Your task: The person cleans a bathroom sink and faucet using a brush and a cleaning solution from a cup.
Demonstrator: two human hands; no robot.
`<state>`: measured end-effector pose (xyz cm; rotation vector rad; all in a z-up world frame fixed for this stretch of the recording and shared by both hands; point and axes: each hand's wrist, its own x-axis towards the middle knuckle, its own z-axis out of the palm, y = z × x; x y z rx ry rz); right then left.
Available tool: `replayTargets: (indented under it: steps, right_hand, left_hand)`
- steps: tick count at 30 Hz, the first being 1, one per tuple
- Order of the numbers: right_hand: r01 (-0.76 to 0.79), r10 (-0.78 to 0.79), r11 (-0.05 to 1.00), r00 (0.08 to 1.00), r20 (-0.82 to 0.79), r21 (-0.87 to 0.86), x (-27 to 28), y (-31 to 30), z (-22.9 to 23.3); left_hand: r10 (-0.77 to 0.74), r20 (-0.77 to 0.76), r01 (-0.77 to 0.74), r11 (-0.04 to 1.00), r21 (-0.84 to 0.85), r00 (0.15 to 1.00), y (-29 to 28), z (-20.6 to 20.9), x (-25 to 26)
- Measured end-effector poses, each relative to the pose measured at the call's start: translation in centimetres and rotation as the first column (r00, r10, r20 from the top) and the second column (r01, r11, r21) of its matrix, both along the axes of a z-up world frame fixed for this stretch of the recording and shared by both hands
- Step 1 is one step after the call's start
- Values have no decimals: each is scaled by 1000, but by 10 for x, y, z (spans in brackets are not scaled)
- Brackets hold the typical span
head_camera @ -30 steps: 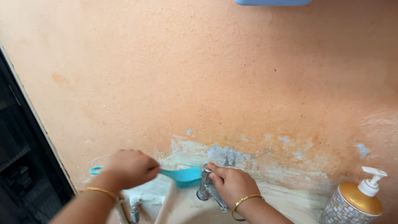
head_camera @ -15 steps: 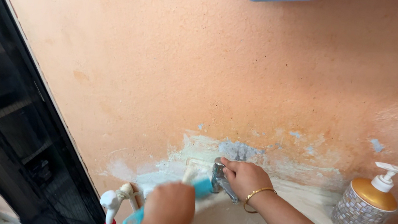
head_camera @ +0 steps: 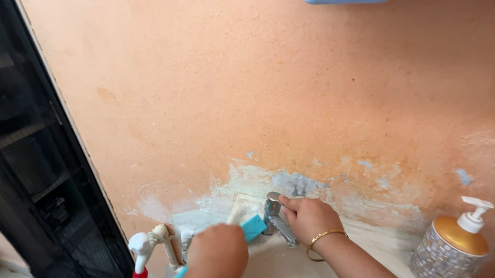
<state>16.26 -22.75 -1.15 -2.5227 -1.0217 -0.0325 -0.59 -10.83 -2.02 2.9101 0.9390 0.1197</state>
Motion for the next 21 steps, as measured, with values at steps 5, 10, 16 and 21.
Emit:
replayTargets:
  steps: [5,10,16,21]
  right_hand:
    - [2,-1,999,1000,-15,41,-3,-2,-1]
    - [-1,1,1000,1000,11,-15,-9,-5,7]
    - [25,-26,999,999,-39,-20,-14,-11,10]
    - [0,0,1000,996,92,6,-18,-12,4]
  left_hand:
    - [75,-97,-88,987,-132,992,-14,-10,2]
    - [133,-83,-148,963,-225,988,-1,-3,4]
    - [221,-68,-231,930,-287,973,-24,-21,-13]
    - [220,-39,-219,908,-358,975,-16,-25,-1]
